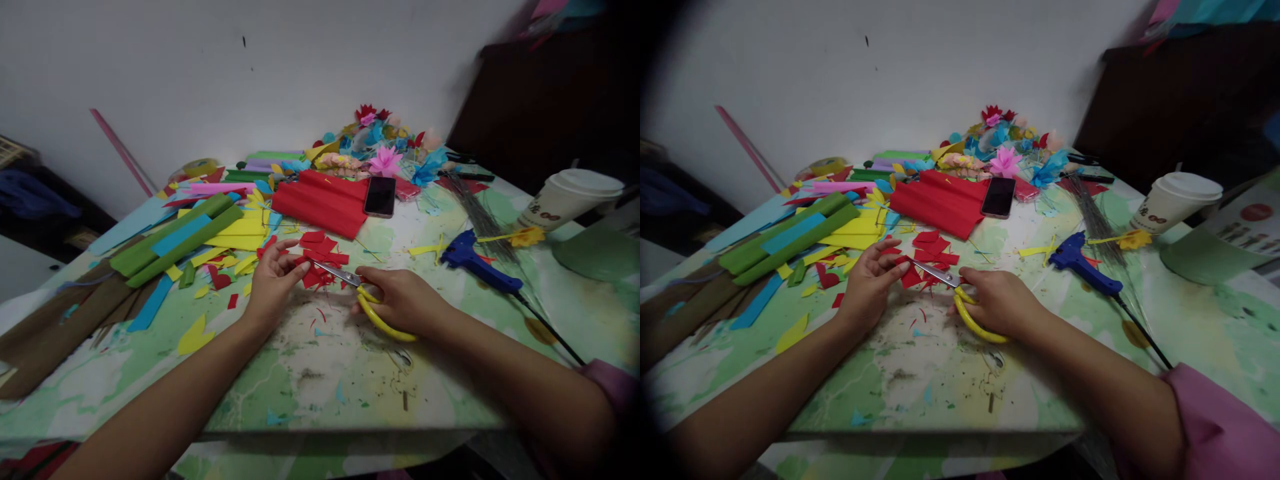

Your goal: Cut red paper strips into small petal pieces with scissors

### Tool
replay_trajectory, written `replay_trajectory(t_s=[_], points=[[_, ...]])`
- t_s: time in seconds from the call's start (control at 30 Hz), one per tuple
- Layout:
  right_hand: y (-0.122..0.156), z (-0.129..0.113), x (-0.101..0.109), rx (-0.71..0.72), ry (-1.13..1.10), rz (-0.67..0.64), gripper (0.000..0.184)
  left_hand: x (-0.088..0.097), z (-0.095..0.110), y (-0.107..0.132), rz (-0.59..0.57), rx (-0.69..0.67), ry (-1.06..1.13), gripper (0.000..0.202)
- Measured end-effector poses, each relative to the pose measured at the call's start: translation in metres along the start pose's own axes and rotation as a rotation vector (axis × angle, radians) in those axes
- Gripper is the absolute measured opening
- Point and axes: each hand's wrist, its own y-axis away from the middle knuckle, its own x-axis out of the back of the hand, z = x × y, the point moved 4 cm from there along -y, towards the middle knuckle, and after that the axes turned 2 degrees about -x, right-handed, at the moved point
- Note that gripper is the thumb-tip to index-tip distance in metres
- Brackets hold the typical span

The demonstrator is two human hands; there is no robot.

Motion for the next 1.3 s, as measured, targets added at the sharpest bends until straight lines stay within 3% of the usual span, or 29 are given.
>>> replay_trajectory(t_s=[0.27, 0.53, 1.3], points=[[0.0, -0.0003, 0.0013, -0.004, 0.063, -0.001, 0.051, 0.0006, -0.0004, -0.002, -0.004, -0.005, 0.009, 0.049], [0.0012, -0.0011, 0.0035, 0.025, 0.16, 0.009, 0.058, -0.0031, -0.0043, -0.0008, -0.146, 0.056, -0.075, 0.052], [0.0007, 0.0019, 0.0007, -0.013, 0.068, 0.018, 0.052, 0.0005, -0.001, -0.004, -0.069, 0.031, -0.014, 0.05]])
